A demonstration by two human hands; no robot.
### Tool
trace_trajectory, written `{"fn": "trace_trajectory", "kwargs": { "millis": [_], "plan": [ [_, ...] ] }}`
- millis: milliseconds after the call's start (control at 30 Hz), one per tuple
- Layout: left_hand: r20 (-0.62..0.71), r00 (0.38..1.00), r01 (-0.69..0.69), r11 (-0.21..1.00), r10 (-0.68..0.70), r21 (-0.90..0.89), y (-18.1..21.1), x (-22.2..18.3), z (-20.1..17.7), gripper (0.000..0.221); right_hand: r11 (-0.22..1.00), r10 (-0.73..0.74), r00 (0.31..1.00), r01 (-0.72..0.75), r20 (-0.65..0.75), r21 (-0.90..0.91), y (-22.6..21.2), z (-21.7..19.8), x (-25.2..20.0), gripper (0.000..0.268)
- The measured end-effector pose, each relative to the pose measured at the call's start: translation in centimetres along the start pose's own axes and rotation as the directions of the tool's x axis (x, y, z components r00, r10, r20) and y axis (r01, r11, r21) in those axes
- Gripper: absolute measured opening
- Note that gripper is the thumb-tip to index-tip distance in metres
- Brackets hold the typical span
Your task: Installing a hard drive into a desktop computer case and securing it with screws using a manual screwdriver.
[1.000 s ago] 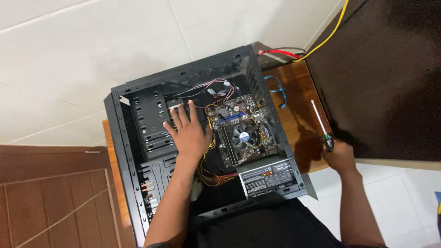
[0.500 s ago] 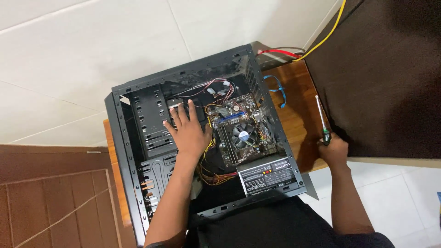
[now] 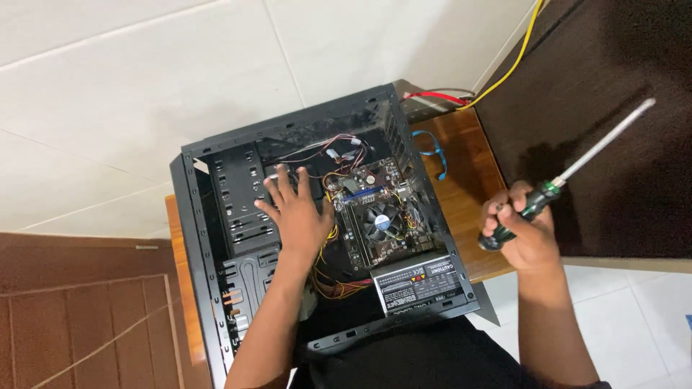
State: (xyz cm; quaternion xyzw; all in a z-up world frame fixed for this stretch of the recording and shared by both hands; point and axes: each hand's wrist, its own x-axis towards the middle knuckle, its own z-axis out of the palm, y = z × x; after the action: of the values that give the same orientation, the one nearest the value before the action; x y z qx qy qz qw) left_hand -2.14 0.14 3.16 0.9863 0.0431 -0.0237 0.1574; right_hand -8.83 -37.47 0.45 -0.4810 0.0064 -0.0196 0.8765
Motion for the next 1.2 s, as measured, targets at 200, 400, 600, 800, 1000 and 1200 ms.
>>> {"fn": "trace_trajectory", "kwargs": {
  "millis": [200,400,600,800,1000,1200],
  "plan": [
    [-0.488,0.729,-0.682,0.458,0.480,-0.570,2.6,-1.3,-1.4,0.021,0.984,0.171,0.985,-0.169,-0.022,0.060,3.5,5.0,0.5,0.033],
    [-0.427,0.744,-0.611,0.264,0.514,-0.747,5.4,-4.2,-2.7,0.029,0.960,0.279,0.956,-0.280,-0.089,0.004,5.4,12.1,1.0,0.035],
    [-0.417,0.810,-0.540,0.247,0.412,-0.805,4.6,-3.2,-2.9,0.017,0.962,0.265,0.962,-0.268,-0.064,-0.058,7.0,14.2,2.3,0.030],
    [-0.371,0.903,-0.409,0.172,0.216,-0.896,1.7,-0.9,-2.1,0.019,0.962,0.269,0.951,-0.256,0.154,-0.098,6.6,15.1,5.3,0.017],
    [-0.174,0.983,-0.181,-0.154,-0.058,-0.971,-1.3,1.3,-1.0,0.019,0.696,0.126,0.963,0.086,0.240,-0.712,6.9,14.8,5.4,0.037],
    [-0.077,0.996,-0.091,-0.528,-0.048,-0.844,-3.1,2.8,0.5,0.022,0.525,0.237,0.932,0.114,0.274,-0.843,7.2,13.1,5.1,0.034]
  ]
}}
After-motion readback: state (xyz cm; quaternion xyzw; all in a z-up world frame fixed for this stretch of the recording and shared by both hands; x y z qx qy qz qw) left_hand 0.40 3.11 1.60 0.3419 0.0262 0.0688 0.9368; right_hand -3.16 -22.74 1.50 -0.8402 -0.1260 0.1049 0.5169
